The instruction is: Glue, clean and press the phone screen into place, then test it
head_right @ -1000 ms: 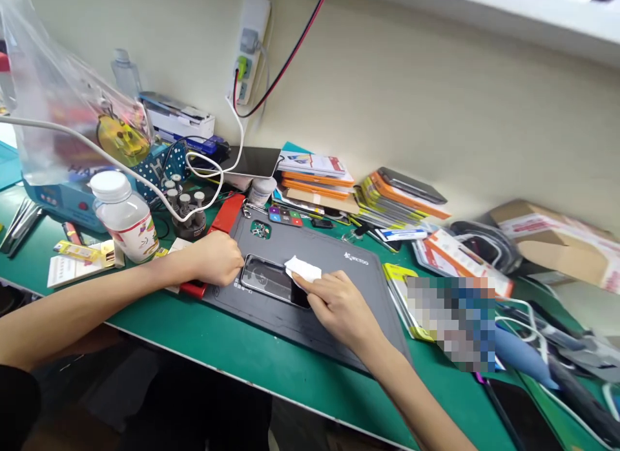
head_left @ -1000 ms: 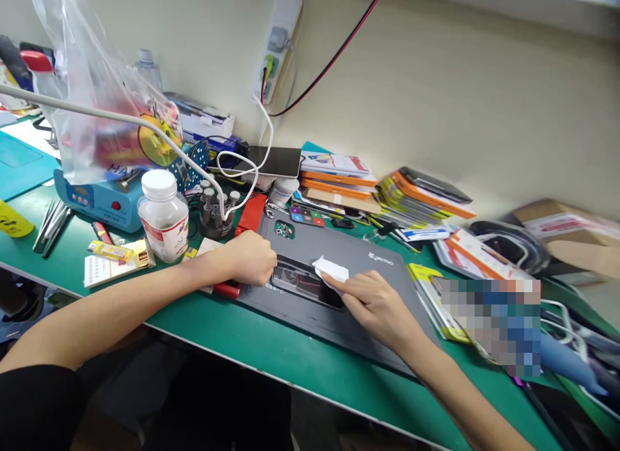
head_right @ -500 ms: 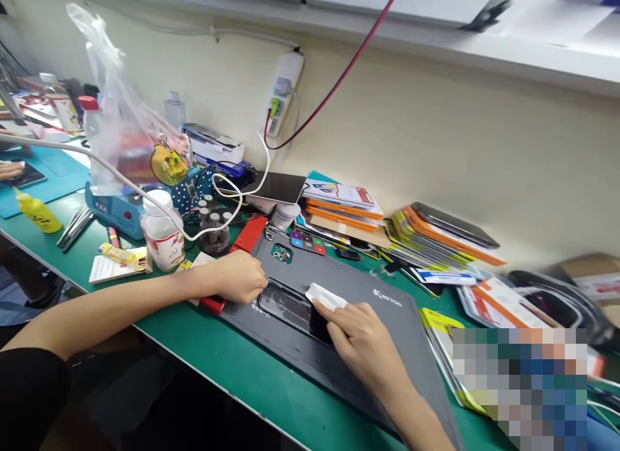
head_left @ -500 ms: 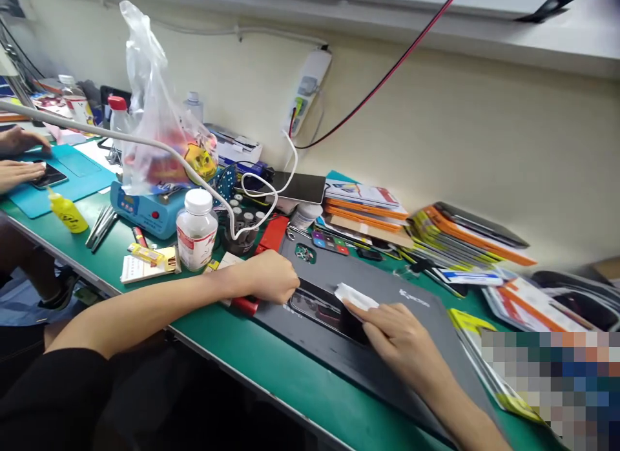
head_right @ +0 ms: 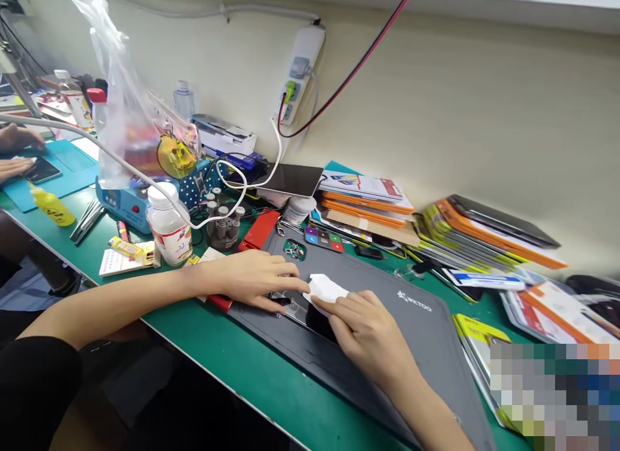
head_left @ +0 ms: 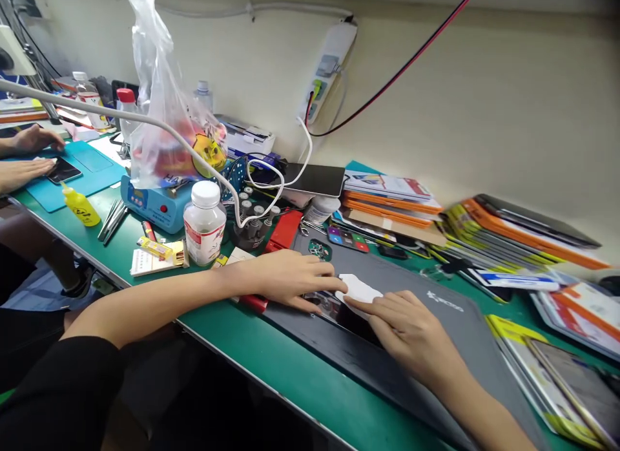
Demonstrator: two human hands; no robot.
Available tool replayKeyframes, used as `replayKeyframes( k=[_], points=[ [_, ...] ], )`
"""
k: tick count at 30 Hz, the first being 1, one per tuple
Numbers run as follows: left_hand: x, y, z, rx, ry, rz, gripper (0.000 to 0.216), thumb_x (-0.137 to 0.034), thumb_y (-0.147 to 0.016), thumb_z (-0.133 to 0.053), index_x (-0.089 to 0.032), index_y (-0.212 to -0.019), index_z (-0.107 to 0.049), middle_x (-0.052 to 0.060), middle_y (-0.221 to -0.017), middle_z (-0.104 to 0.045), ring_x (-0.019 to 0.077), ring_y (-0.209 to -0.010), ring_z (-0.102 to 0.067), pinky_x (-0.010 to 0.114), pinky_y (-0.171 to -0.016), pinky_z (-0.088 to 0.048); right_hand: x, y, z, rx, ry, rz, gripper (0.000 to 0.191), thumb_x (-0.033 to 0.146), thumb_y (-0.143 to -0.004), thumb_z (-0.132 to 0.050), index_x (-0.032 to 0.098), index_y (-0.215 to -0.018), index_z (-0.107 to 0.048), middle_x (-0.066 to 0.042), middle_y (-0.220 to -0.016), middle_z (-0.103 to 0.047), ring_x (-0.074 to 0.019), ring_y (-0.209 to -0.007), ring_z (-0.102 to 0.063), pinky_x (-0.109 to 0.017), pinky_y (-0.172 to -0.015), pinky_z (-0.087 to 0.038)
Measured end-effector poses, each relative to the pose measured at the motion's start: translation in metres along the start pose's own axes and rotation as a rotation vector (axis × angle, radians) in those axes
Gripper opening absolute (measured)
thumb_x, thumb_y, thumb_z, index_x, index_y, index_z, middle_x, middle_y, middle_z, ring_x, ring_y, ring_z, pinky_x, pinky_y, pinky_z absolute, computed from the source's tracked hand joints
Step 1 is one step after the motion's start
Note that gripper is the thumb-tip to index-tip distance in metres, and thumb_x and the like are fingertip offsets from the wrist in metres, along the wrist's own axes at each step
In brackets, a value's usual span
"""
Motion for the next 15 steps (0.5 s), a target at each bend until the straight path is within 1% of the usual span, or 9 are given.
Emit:
replayKeyframes(
  k=[2, 4, 5, 7, 9, 10, 11, 13, 15],
  points=[
    [0.0, 0.0, 0.002, -0.028, 0.006, -0.044, 0.043, -0.052, -0.102, -0.066, -0.019, -0.129, -0.068, 0.011, -0.123, -0.07, 0.0233, -0.101, -0.067, 0.035, -0.076, -0.051, -0.013, 0.009, 0.007, -0.019, -0.01, -0.015, 0.027, 0.015, -0.104, -0.051, 0.021, -0.109, -0.077, 0.002, -0.07, -0.067, -0.0156, -0.065, -0.056, -0.036, -0.07, -0.041],
    [0.0, 0.001, 0.003, -0.027, 0.019, -0.062, 0.035, -0.051, -0.102, -0.067, -0.02, -0.116, -0.074, 0.011, -0.12, -0.072, 0.0227, -0.1, -0.069, 0.033, -0.077, -0.051, -0.024, 0.015, 0.011, -0.029, -0.022, -0.044, 0.028, 0.017, -0.103, -0.051, 0.025, -0.099, -0.078, 0.0, -0.075, -0.068, -0.017, -0.068, -0.058, -0.036, -0.068, -0.042],
    [0.0, 0.001, 0.003, -0.015, 0.029, -0.059, 0.032, -0.05, -0.102, -0.067, -0.021, -0.112, -0.075, 0.011, -0.123, -0.072, 0.0227, -0.103, -0.069, 0.033, -0.08, -0.052, -0.029, 0.017, 0.011, -0.039, -0.034, -0.071, 0.029, 0.018, -0.103, -0.051, 0.026, -0.095, -0.078, -0.001, -0.079, -0.07, -0.0182, -0.073, -0.061, -0.036, -0.069, -0.044],
    [0.001, 0.0, 0.0, 0.022, 0.05, -0.034, 0.029, -0.049, -0.103, -0.066, -0.023, -0.11, -0.077, 0.01, -0.133, -0.072, 0.0233, -0.115, -0.069, 0.033, -0.092, -0.053, -0.037, 0.022, 0.011, -0.073, -0.068, -0.129, 0.031, 0.018, -0.102, -0.049, 0.027, -0.09, -0.076, -0.005, -0.093, -0.073, -0.0212, -0.086, -0.067, -0.038, -0.076, -0.049],
    [0.002, 0.0, -0.002, 0.044, 0.07, -0.016, 0.028, -0.046, -0.103, -0.066, -0.024, -0.113, -0.078, 0.01, -0.14, -0.071, 0.0246, -0.129, -0.066, 0.033, -0.104, -0.051, -0.039, 0.027, 0.01, -0.091, -0.095, -0.148, 0.027, 0.018, -0.101, -0.051, 0.028, -0.093, -0.075, -0.006, -0.107, -0.075, -0.0239, -0.1, -0.069, -0.04, -0.084, -0.053],
    [0.002, 0.0, -0.003, 0.044, 0.082, -0.013, 0.027, -0.045, -0.103, -0.066, -0.024, -0.114, -0.078, 0.01, -0.141, -0.071, 0.0248, -0.133, -0.065, 0.034, -0.106, -0.051, -0.039, 0.029, 0.009, -0.088, -0.102, -0.14, 0.026, 0.017, -0.1, -0.053, 0.029, -0.096, -0.075, -0.006, -0.112, -0.075, -0.0247, -0.105, -0.069, -0.041, -0.087, -0.053],
    [0.002, 0.0, -0.004, 0.04, 0.095, -0.012, 0.027, -0.045, -0.103, -0.068, -0.023, -0.116, -0.078, 0.01, -0.14, -0.072, 0.0247, -0.134, -0.065, 0.033, -0.105, -0.052, -0.038, 0.031, 0.008, -0.08, -0.103, -0.128, 0.025, 0.017, -0.1, -0.054, 0.03, -0.099, -0.075, -0.006, -0.116, -0.075, -0.0251, -0.108, -0.069, -0.041, -0.088, -0.054],
    [0.002, 0.001, -0.005, 0.036, 0.123, -0.009, 0.027, -0.044, -0.102, -0.069, -0.023, -0.118, -0.078, 0.011, -0.139, -0.073, 0.0238, -0.13, -0.069, 0.032, -0.099, -0.055, -0.036, 0.034, 0.007, -0.066, -0.083, -0.101, 0.025, 0.016, -0.1, -0.055, 0.03, -0.106, -0.074, -0.006, -0.12, -0.074, -0.0256, -0.111, -0.069, -0.042, -0.091, -0.054],
    [0.002, 0.001, -0.006, 0.053, 0.144, 0.002, 0.029, -0.043, -0.101, -0.07, -0.022, -0.12, -0.077, 0.011, -0.142, -0.072, 0.023, -0.128, -0.071, 0.03, -0.094, -0.057, -0.033, 0.035, 0.006, -0.071, -0.043, -0.069, 0.029, 0.015, -0.1, -0.054, 0.03, -0.116, -0.073, -0.006, -0.122, -0.075, -0.0263, -0.113, -0.069, -0.043, -0.093, -0.054]
  ],
)
Point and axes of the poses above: each hand's wrist, its own y-axis away from the middle knuckle, its own z-axis out of the back of the hand, x = y × z, the point moved 6 cm from there along -y, towards the middle knuckle
